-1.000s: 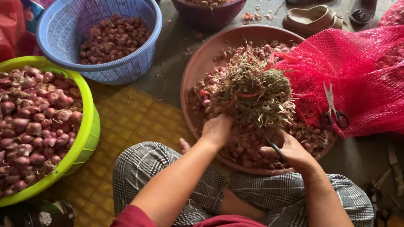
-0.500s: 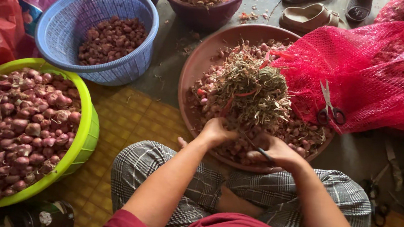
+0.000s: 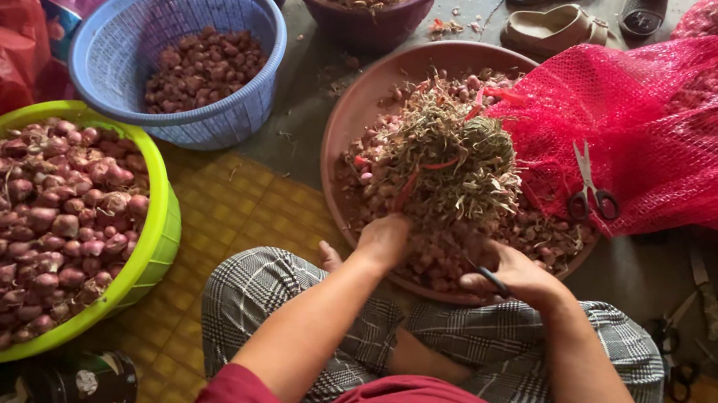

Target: The person sits on the floor trimming dried roots and stems off shallots with scissors over a large basin, placing trimmed shallots into a blue basket and discarding trimmings into a waste bowl, working through bunches from a red mesh sack.

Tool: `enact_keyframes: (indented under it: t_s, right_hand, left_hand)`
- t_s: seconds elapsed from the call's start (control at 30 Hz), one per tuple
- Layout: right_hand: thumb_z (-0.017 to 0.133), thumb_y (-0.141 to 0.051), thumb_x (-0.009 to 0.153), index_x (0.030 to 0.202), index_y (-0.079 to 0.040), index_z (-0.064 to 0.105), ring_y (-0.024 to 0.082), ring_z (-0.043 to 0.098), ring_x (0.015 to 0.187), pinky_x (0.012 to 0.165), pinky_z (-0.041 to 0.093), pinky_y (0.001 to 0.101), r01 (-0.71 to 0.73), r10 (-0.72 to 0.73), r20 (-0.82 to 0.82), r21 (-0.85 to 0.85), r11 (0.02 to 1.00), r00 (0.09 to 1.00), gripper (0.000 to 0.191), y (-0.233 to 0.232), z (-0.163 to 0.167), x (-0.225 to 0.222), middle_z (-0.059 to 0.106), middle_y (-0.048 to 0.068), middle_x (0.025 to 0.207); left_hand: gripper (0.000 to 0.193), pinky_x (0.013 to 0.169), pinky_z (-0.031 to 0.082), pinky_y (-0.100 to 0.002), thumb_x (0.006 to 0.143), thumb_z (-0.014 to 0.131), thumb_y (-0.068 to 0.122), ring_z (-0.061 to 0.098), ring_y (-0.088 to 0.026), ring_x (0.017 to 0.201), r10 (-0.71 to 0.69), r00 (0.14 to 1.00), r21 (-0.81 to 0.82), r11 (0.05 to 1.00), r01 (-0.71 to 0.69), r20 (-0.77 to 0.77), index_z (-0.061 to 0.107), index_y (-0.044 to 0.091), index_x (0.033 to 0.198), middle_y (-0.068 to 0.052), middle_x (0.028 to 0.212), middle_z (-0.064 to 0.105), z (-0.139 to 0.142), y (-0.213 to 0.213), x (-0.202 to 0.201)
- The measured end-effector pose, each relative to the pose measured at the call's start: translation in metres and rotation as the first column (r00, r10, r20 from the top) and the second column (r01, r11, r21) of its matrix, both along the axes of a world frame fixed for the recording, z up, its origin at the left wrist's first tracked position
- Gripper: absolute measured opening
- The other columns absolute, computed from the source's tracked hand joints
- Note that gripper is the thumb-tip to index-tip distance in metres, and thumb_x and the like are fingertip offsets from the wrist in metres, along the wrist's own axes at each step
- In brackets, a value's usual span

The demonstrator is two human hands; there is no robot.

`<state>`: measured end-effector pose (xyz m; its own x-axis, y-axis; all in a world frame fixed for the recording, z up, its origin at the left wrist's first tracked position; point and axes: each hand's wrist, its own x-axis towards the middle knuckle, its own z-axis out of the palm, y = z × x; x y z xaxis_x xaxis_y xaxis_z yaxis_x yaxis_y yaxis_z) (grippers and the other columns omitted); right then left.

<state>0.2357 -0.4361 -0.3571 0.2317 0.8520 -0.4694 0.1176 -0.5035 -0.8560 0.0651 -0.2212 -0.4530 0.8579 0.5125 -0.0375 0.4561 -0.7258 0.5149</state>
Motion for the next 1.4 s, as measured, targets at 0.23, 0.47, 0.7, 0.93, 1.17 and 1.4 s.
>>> enact_keyframes:
  t_s: [0.23,0.47,0.7,0.93,1.17,1.4]
  right_hand:
    - [0.09,-0.058,0.062,0.122,-0.002,0.065,0.012,0.069,0.069,0.063,0.053,0.0284,-0.217,0.296,0.308,-0.266,0.939,0.904,0.085,-0.016,0.02,0.009,0.074,0.007,0.082]
    - [0.089,-0.043,0.069,0.131,-0.003,0.061,0.012,0.058,0.075,0.064,0.045,0.028,-0.082,0.089,-0.077,0.094,0.992,0.993,0.079,0.005,-0.007,-0.013,0.069,0.003,0.092]
    - [0.095,-0.027,0.065,0.117,0.001,0.068,0.01,0.062,0.079,0.068,0.051,0.0268,0.068,-0.061,-0.072,0.091,0.994,0.995,0.065,0.005,-0.027,-0.007,0.073,0.004,0.091]
    - [0.091,-0.023,0.066,0.124,-0.005,0.063,0.008,0.067,0.094,0.082,0.054,0.0243,0.075,-0.08,0.027,0.163,0.984,0.996,0.067,0.006,-0.018,-0.008,0.076,0.0,0.104]
    - [0.092,-0.023,0.068,0.118,0.0,0.065,0.017,0.061,0.085,0.072,0.05,0.0336,0.219,-0.218,-0.019,0.079,0.972,0.976,0.061,0.016,-0.014,-0.015,0.069,0.011,0.097]
    - [0.092,-0.029,0.07,0.119,-0.009,0.06,0.016,0.066,0.091,0.076,0.057,0.0317,0.144,-0.37,0.42,0.479,0.866,0.829,0.061,0.05,0.057,-0.003,0.066,0.006,0.102]
  left_hand:
    - [0.037,0.07,0.057,-0.037,0.071,0.085,0.042,0.072,-0.022,0.072,0.069,0.991,-0.464,0.886,-0.006,0.118,0.081,0.01,0.09,-0.01,0.077,0.075,-0.001,0.018,0.0]
    - [0.047,0.059,0.046,-0.034,0.078,0.088,0.042,0.052,-0.012,0.063,0.068,0.997,-0.669,0.74,-0.068,-0.026,0.076,-0.003,0.08,-0.004,0.069,0.063,0.013,0.009,0.0]
    - [0.035,0.068,0.054,-0.027,0.077,0.086,0.031,0.064,-0.009,0.07,0.12,0.982,-0.801,0.597,0.045,0.144,0.079,-0.002,0.089,-0.003,0.079,0.075,0.018,0.009,0.002]
    - [0.036,0.07,0.057,-0.029,0.074,0.087,0.027,0.069,-0.011,0.073,0.134,0.971,-0.817,0.57,0.087,0.198,0.077,-0.001,0.094,-0.004,0.083,0.077,0.025,0.008,0.016]
    - [0.041,0.067,0.057,-0.03,0.072,0.087,0.034,0.067,-0.012,0.07,0.091,0.978,-0.741,0.666,0.08,0.188,0.077,-0.002,0.089,-0.006,0.077,0.075,0.042,0.005,0.019]
    - [0.032,0.064,0.053,-0.024,0.078,0.088,0.028,0.061,-0.004,0.068,0.166,0.932,-0.781,0.603,0.162,0.321,0.078,0.0,0.092,0.003,0.076,0.07,0.068,0.03,0.022]
